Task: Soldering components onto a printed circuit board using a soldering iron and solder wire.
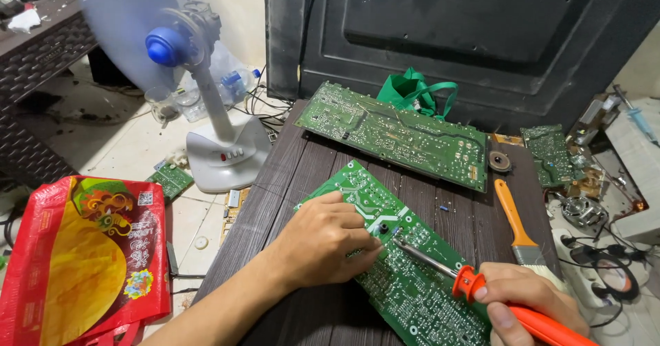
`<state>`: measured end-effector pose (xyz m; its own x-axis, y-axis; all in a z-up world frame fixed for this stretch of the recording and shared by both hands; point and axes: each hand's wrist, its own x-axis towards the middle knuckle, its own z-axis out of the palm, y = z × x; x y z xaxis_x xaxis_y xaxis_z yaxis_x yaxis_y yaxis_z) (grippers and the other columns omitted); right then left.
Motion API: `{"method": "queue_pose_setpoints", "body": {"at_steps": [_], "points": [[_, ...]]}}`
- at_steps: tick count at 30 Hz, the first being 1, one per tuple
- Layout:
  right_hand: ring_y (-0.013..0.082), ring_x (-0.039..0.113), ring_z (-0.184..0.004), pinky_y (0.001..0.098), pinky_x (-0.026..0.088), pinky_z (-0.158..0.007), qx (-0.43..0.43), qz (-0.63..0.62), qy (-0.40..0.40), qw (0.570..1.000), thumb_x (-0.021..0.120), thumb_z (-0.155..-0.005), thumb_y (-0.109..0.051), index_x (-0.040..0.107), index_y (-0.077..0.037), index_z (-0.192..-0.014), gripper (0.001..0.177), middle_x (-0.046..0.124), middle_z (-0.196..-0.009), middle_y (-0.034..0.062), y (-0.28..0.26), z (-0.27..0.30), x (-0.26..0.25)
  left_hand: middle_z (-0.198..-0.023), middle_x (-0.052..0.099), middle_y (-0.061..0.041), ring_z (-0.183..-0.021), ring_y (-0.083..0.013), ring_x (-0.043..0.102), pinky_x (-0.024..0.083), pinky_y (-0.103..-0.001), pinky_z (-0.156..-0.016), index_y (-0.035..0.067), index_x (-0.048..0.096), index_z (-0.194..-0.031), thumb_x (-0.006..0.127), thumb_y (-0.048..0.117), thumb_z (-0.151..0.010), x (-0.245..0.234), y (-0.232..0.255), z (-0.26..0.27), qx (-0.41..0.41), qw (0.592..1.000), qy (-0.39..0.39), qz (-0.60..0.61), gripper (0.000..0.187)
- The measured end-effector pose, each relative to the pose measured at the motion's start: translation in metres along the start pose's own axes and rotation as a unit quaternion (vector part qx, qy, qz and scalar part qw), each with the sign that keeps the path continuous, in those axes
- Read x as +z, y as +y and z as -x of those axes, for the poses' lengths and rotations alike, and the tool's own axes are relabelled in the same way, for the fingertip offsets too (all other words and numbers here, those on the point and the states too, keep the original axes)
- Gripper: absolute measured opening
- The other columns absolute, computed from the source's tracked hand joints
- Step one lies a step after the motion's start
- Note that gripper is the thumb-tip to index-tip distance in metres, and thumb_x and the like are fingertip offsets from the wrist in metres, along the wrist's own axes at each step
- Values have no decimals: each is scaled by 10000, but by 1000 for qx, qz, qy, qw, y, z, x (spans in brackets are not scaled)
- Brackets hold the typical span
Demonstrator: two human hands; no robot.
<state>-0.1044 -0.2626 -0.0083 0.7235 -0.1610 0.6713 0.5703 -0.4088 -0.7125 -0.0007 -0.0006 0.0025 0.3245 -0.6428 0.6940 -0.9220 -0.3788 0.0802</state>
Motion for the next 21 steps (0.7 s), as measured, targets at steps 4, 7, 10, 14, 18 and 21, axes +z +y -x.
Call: {"method": "queue_pose_setpoints", "body": {"at_steps": [4, 7, 10, 14, 18, 21], "points": [[211, 750, -813, 295, 569, -822, 15, 22, -28, 999, 601, -865, -131, 691, -57, -852, 117, 740, -873, 136, 4, 4, -12, -569, 540, 11, -526, -197, 507, 320, -365, -560, 128, 661, -649, 750, 195, -935, 0, 2, 0, -7, 1000, 4, -5, 307], [218, 769, -886, 279, 536, -813, 51, 43, -35, 997, 613, -857, -106, 710, -46, -861, 114, 764, -951, 166, 2, 6, -16, -570, 553, 22, -528, -190, 515, 331, -363, -570, 139, 677, -651, 749, 209, -932, 0, 1, 0, -15, 1000, -8, -10, 299], [183, 758, -837, 232, 495, -718, 63, 36, -38, 997, 617, -858, -103, 718, -48, -867, 115, 773, -991, 180, 2, 5, -17, -567, 505, 18, -528, -208, 493, 329, -365, -567, 150, 673, -656, 745, 225, -918, -3, 1, -1, -16, 1000, 13, -11, 282], [201, 773, -876, 237, 533, -798, 42, 39, -27, 998, 620, -841, -123, 707, -68, -839, 103, 769, -933, 165, 3, 4, -13, -620, 626, 45, -556, -116, 548, 359, -307, -553, 166, 713, -755, 786, 243, -909, -13, 3, -8, -67, 996, 60, -15, 187], [200, 782, -887, 251, 563, -848, 19, 40, -40, 998, 603, -840, -119, 710, -68, -849, 119, 775, -920, 144, 0, -1, -14, -668, 610, 4, -581, -194, 582, 448, -355, -557, 158, 621, -841, 802, 308, -920, -10, 0, -6, -148, 984, 85, -57, 248], [191, 723, -791, 280, 542, -794, 7, 7, 11, 1000, 606, -870, -139, 686, -55, -852, 117, 727, -880, 129, 11, 5, -6, -657, 598, -27, -567, -234, 572, 450, -389, -539, 134, 584, -837, 738, 321, -959, -11, 1, -7, -178, 980, 71, -51, 271]]}}
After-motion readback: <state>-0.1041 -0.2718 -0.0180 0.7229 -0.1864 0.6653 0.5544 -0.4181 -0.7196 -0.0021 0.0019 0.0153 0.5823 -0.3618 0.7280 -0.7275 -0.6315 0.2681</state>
